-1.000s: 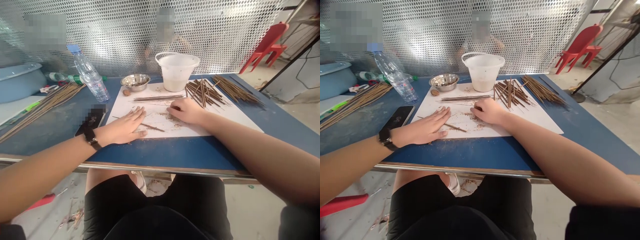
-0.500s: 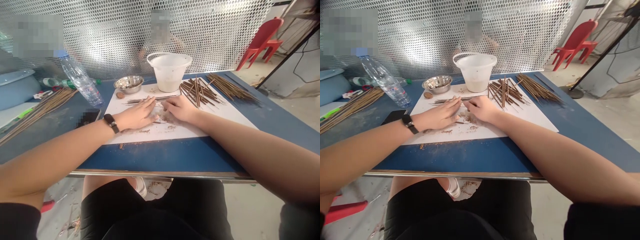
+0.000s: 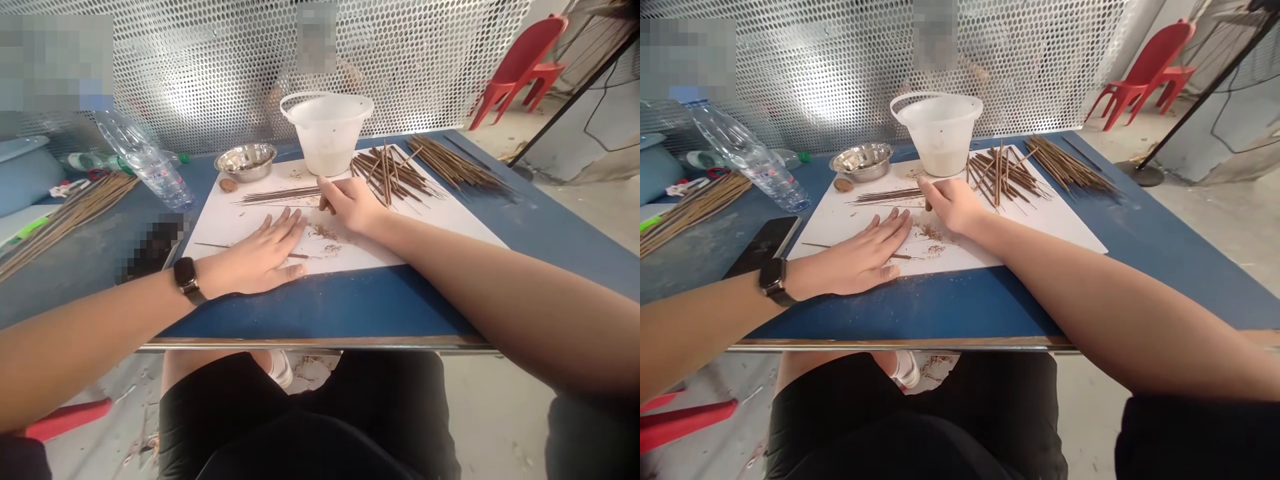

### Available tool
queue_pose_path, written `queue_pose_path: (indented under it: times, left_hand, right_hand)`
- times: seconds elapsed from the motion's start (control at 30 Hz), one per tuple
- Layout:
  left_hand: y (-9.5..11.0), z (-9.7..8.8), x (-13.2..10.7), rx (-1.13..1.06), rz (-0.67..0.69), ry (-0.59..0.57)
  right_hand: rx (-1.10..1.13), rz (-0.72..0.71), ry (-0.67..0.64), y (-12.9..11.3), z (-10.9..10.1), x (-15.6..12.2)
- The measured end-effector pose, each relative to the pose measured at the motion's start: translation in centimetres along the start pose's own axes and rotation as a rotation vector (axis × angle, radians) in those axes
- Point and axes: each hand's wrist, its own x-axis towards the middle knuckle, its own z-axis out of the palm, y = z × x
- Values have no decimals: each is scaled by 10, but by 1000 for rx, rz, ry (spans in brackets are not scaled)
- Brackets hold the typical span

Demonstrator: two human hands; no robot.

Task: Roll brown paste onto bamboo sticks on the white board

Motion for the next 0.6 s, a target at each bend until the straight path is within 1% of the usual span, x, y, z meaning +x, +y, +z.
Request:
queue_pose_path:
  times: [0.07,0.17,0.3,0.37,0.47,0.53,0.6]
  left_hand:
    - [-1,-1,7,26,-21,3]
    - [-7,-4,28,62,-47,48]
    - [-22,-9,60,3,-58,69]
    - [-26,-10,69,-21,-56,68]
    - [-26,-7,67,-26,-56,72]
    - [-24,-3,56,-22,-40,80]
    - [-20,1,42,-13,7,91]
  right_hand:
    - [0,20,4,0,1,0]
    - [16,20,5,0,0,-1]
    - [51,-9,36,1,-1,-1]
    - [71,-7,52,1,-1,-1]
    - [89,-5,64,2,-1,-1]
    - [85,-12,61,3,-1,-1]
    - [75,-12,44,4,-1,-2]
